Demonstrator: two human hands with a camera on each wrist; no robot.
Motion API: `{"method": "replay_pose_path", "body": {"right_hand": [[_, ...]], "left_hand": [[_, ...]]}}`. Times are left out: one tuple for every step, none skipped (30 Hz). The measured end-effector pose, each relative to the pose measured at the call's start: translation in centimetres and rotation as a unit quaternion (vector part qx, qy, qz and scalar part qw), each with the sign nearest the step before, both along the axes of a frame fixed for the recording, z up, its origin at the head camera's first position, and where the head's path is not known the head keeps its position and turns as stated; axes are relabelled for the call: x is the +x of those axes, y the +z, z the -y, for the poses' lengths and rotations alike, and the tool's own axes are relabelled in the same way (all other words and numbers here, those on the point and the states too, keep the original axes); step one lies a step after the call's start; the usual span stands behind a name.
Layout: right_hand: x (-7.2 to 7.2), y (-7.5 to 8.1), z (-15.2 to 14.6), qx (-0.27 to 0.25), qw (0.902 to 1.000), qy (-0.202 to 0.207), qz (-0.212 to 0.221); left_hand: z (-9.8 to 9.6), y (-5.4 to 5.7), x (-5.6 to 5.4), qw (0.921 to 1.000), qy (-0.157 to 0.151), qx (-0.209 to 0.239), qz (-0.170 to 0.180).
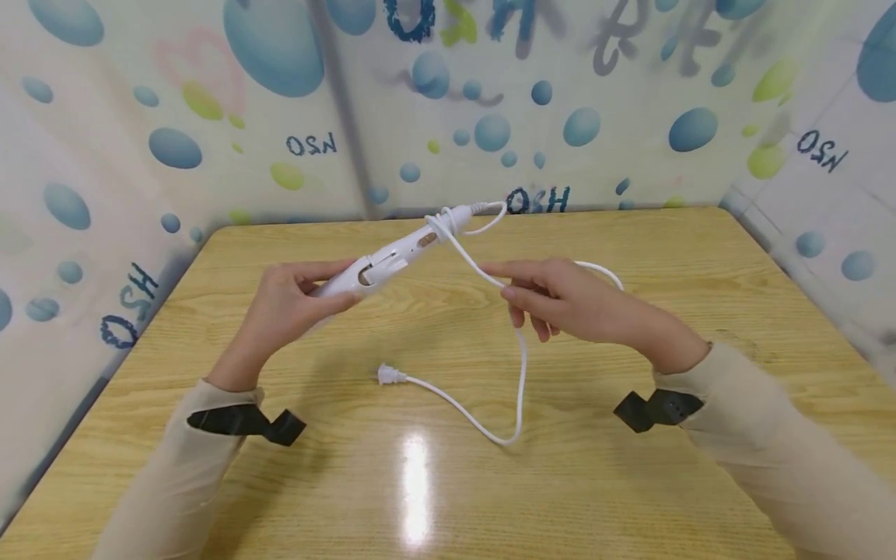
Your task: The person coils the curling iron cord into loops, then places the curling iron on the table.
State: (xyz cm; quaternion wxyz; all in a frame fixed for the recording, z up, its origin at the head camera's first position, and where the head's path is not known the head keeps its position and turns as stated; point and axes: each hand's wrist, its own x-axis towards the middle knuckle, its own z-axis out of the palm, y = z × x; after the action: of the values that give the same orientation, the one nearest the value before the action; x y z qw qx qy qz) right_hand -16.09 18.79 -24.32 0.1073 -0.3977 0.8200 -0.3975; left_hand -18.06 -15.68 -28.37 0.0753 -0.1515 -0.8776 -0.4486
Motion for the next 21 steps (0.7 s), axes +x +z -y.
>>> {"method": "replay_pose_path", "body": {"right_hand": [[0.0, -0.2, 0.0, -0.011, 0.9999, 0.001, 0.010], [0.0, -0.4, 0.0, -0.019, 0.9996, 0.000, 0.023], [0.0, -0.5, 0.0, -0.023, 0.9991, -0.005, 0.035], [0.0, -0.7, -0.1, -0.030, 0.9983, -0.007, 0.049], [-0.1, -0.8, -0.1, -0.036, 0.9974, -0.006, 0.063], [-0.1, -0.9, -0.2, -0.038, 0.9963, -0.006, 0.076], [-0.1, -1.0, -0.3, -0.036, 0.9955, -0.007, 0.087], [-0.2, -1.1, -0.3, -0.034, 0.9945, -0.010, 0.098], [-0.1, -1.1, -0.3, -0.031, 0.9945, -0.014, 0.099], [-0.1, -1.2, -0.3, -0.023, 0.9962, -0.018, 0.082], [0.0, -1.3, -0.3, -0.013, 0.9981, -0.023, 0.056], [0.1, -1.3, -0.3, -0.005, 0.9994, -0.029, 0.020], [0.3, -1.3, -0.3, -0.001, 0.9990, -0.039, -0.021], [0.4, -1.4, -0.2, 0.000, 0.9965, -0.054, -0.064], [0.5, -1.4, -0.1, 0.000, 0.9914, -0.068, -0.112], [0.6, -1.4, 0.0, -0.003, 0.9846, -0.078, -0.156], [0.6, -1.5, 0.1, -0.016, 0.9791, -0.084, -0.185], [0.6, -1.5, 0.3, -0.033, 0.9751, -0.087, -0.202], [0.6, -1.5, 0.4, -0.054, 0.9727, -0.085, -0.209], [0.6, -1.6, 0.6, -0.072, 0.9705, -0.079, -0.216], [0.6, -1.7, 0.8, -0.089, 0.9694, -0.068, -0.219]], "left_hand": [[0.0, 0.0, 0.0, 1.0000, 0.005, 0.005, 0.001], [0.1, -0.1, -0.1, 0.9999, 0.008, 0.012, 0.003], [0.2, -0.1, -0.2, 0.9997, 0.012, 0.021, 0.006], [0.3, -0.2, -0.3, 0.9994, 0.015, 0.028, 0.009], [0.4, -0.3, -0.4, 0.9992, 0.016, 0.034, 0.013], [0.6, -0.4, -0.5, 0.9989, 0.016, 0.040, 0.018], [0.7, -0.5, -0.6, 0.9985, 0.017, 0.046, 0.024], [0.8, -0.6, -0.8, 0.9982, 0.018, 0.050, 0.029], [0.9, -0.7, -0.9, 0.9979, 0.018, 0.052, 0.034], [1.0, -0.8, -1.1, 0.9977, 0.019, 0.054, 0.037], [1.1, -1.0, -1.2, 0.9976, 0.020, 0.053, 0.040], [1.2, -1.1, -1.4, 0.9975, 0.022, 0.053, 0.042], [1.2, -1.2, -1.5, 0.9976, 0.025, 0.049, 0.043], [1.3, -1.3, -1.6, 0.9977, 0.029, 0.045, 0.042], [1.3, -1.4, -1.7, 0.9976, 0.032, 0.043, 0.043], [1.2, -1.4, -1.7, 0.9977, 0.035, 0.040, 0.043], [1.1, -1.5, -1.8, 0.9979, 0.036, 0.034, 0.041], [0.9, -1.6, -1.9, 0.9982, 0.037, 0.028, 0.039], [0.7, -1.6, -2.0, 0.9985, 0.038, 0.021, 0.034], [0.6, -1.7, -2.0, 0.9987, 0.037, 0.016, 0.031], [0.4, -1.7, -2.1, 0.9989, 0.035, 0.012, 0.029]]}}
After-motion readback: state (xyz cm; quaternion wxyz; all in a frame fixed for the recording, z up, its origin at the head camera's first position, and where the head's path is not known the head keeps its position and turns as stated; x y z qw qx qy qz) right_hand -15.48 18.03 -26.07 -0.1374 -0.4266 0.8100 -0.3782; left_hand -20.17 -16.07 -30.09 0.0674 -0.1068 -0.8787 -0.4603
